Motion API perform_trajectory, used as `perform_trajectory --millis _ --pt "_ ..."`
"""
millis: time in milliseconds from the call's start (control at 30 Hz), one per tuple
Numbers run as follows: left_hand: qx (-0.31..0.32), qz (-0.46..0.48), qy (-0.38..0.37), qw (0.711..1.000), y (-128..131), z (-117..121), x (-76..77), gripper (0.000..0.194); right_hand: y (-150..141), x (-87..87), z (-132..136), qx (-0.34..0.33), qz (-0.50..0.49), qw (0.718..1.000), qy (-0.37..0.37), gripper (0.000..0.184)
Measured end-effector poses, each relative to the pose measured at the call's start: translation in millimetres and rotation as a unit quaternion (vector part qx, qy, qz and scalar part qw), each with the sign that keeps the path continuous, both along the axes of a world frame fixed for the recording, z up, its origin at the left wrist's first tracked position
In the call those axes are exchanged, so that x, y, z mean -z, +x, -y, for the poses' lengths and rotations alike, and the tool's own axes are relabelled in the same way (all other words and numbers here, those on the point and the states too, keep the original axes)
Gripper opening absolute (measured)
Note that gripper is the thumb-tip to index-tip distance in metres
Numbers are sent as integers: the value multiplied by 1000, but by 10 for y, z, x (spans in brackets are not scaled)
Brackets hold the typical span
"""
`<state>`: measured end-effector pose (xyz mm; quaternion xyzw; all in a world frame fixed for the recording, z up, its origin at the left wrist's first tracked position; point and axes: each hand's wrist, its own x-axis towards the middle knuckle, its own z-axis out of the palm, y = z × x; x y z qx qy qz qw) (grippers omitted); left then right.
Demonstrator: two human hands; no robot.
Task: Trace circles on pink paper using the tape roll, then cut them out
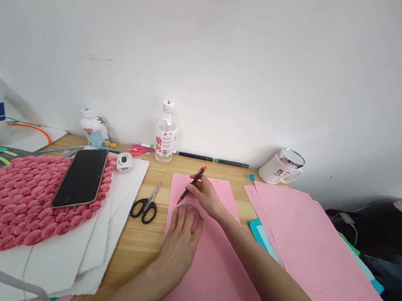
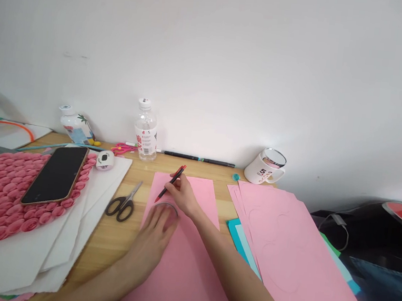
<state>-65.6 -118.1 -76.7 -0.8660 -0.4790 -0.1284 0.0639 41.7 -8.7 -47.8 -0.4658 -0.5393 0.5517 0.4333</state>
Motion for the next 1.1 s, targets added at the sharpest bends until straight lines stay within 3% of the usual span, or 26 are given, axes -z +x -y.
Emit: perform_trajectory --millis 100,367,767,900,1100 --pt "0 2 -22 1000 -3 1 -5 48 -46 16 -23 -42 17 999 8 29" --pt "-12 48 -55 997 -5 16 73 54 -141 -3 -29 -76 100 991 55 29" --pt "0 19 -45 999 -27 -3 8 54 -215 -274 16 -188 197 956 112 18" --pt "3 11 -34 999 -44 -18 -51 54 -170 -204 -74 -166 200 958 124 20" --pt "-6 3 -43 999 -40 -25 -148 47 64 -56 -135 -47 192 976 93 21"
